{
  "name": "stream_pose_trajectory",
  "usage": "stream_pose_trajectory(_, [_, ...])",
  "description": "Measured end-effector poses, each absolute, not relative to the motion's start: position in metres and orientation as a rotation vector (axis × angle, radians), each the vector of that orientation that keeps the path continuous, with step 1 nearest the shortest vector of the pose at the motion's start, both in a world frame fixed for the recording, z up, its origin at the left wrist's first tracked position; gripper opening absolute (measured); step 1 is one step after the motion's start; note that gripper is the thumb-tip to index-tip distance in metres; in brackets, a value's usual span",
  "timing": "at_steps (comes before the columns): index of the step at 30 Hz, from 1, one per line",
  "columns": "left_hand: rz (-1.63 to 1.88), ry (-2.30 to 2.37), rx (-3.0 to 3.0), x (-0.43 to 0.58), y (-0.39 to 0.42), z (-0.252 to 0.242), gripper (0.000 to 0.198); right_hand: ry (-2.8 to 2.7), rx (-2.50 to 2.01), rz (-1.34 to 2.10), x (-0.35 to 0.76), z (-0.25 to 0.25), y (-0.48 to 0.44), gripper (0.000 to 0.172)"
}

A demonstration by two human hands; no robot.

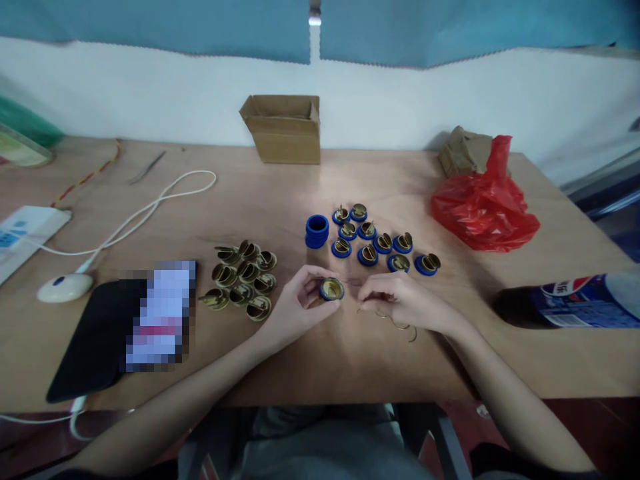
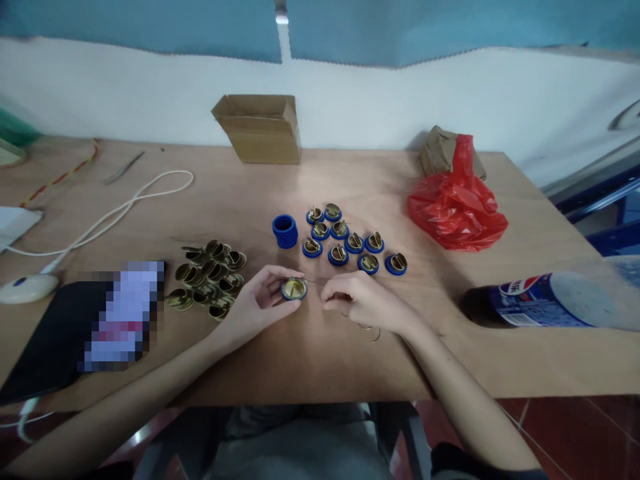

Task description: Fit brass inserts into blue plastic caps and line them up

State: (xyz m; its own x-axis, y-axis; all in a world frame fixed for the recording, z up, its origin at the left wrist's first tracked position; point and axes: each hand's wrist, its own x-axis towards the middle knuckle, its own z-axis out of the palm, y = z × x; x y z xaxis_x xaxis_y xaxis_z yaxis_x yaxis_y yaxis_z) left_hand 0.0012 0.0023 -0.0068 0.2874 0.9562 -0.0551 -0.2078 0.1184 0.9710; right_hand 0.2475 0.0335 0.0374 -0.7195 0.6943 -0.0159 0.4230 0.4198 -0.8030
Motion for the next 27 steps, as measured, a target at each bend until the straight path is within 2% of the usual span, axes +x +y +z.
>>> stream_pose_trajectory(8, [1.152,0.900,1.230,0.006,-0.003,-0.004,0.042,-1.859,-1.005,1.487,0.243,0.048,0.033,0.023])
stream_pose_trajectory(15, [1.161,0.896,1.256,0.006,-0.009,0.001,0.044,-1.607,-0.893,1.802,0.234,0.038,0.029,0.018])
stream_pose_trajectory(22, [1.067,0.844,1.212,0.003,-0.006,0.004,0.042,-1.418,-0.793,1.879,0.228,0.027,0.029,0.016])
stream_pose_trajectory(27, [1.045,0.849,1.229,0.003,-0.006,0.004,0.042,-1.367,-0.855,1.907,0.224,0.022,0.028,0.022])
